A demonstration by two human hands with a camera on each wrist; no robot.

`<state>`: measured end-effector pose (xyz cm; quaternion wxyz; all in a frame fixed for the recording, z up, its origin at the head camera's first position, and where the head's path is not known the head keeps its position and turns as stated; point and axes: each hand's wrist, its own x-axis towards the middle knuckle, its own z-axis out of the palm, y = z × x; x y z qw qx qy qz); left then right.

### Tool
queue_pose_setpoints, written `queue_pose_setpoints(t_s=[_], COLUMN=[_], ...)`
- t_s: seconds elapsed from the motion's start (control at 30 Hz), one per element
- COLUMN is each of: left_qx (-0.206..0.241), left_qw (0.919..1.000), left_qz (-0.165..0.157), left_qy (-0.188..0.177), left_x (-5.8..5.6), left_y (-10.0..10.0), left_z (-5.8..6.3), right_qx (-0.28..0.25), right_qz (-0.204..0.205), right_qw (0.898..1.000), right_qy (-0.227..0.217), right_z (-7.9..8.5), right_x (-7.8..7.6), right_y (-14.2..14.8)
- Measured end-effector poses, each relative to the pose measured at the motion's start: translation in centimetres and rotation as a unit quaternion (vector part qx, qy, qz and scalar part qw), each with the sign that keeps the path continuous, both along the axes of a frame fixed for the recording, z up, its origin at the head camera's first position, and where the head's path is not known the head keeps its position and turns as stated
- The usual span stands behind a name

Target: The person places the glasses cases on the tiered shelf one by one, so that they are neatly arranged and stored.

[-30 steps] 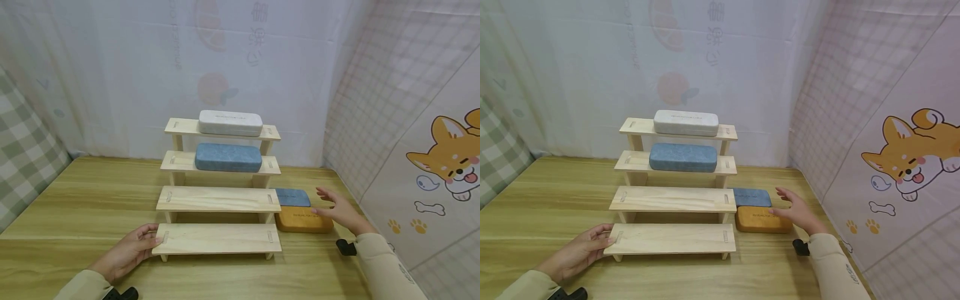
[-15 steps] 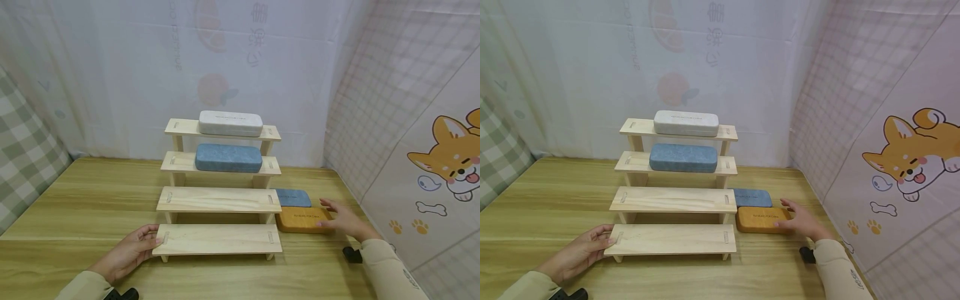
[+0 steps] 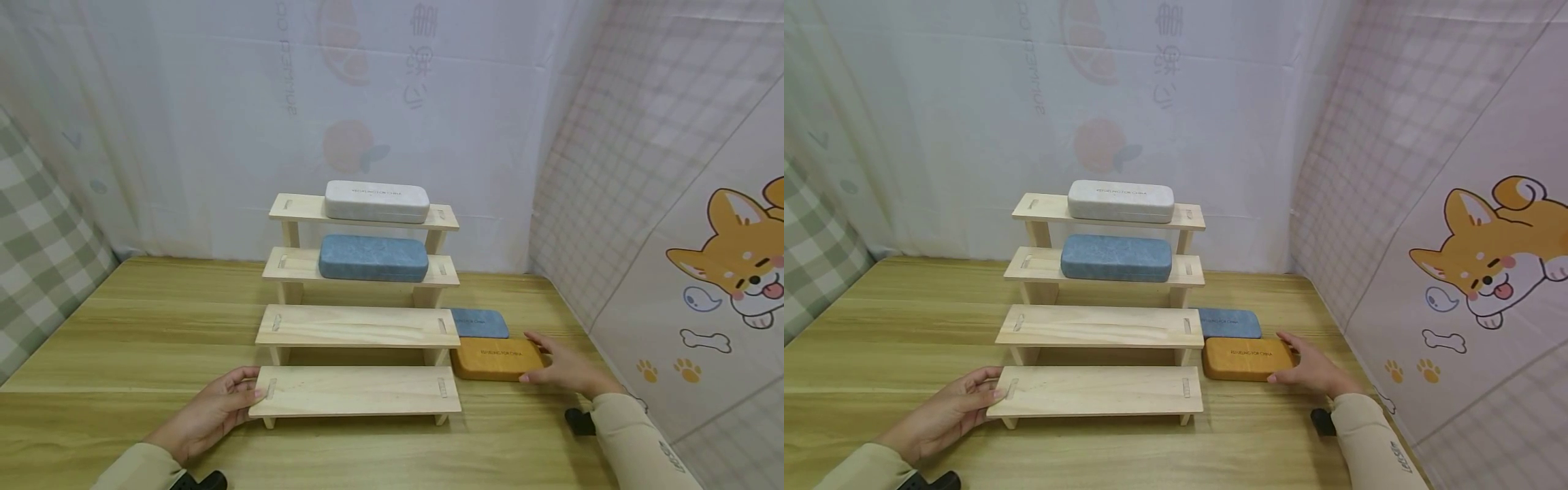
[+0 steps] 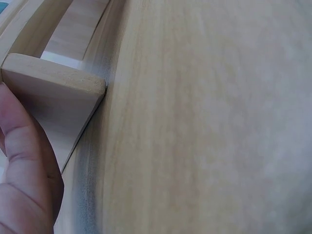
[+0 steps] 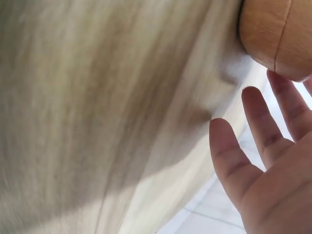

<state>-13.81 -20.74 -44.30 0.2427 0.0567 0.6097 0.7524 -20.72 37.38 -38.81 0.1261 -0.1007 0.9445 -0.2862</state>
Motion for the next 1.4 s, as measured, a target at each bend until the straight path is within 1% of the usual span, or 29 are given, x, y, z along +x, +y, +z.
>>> queue_pose_setpoints(t_s=[0.13, 0.37, 0.53, 0.67, 0.87, 1.0, 1.2, 1.4], left_qx=[0.0, -0.005, 0.0, -0.001, -0.003, -0.005, -0.013, -0.013], left_qw=[1.0, 1.0, 1.0, 1.0, 1.0, 1.0, 0.9999, 0.9999], left_qz=[-0.002, -0.003, -0.004, -0.001, -0.002, -0.002, -0.002, -0.004], left_qy=[0.002, 0.001, 0.003, 0.001, 0.004, 0.004, 0.002, 0.003], left_x=[-0.03, -0.07, -0.08, -0.07, -0.01, 0.03, 0.07, 0.07], left_y=[-0.01, 0.0, 0.0, 0.05, 0.04, 0.04, 0.07, 0.07], left_z=[-0.02, -0.03, -0.06, -0.03, 0.03, 0.08, 0.13, 0.16], right_qx=[0.005, -0.003, -0.012, -0.022, -0.022, -0.017, -0.031, -0.018], right_qz=[-0.005, -0.013, -0.018, -0.025, -0.033, -0.038, -0.039, -0.043], right_qw=[1.0, 1.0, 1.0, 0.999, 0.999, 0.999, 0.999, 0.999], right_qy=[-0.007, -0.011, -0.012, -0.014, -0.021, -0.016, -0.012, 0.01], right_z=[-0.2, -0.58, -0.82, -0.83, -0.63, -0.55, -0.64, -0.96], right_x=[-0.05, -0.21, -0.27, -0.28, -0.19, -0.03, 0.31, 0.62], right_y=[0.05, 0.18, 0.26, 0.23, 0.18, 0.13, 0.38, 0.72])
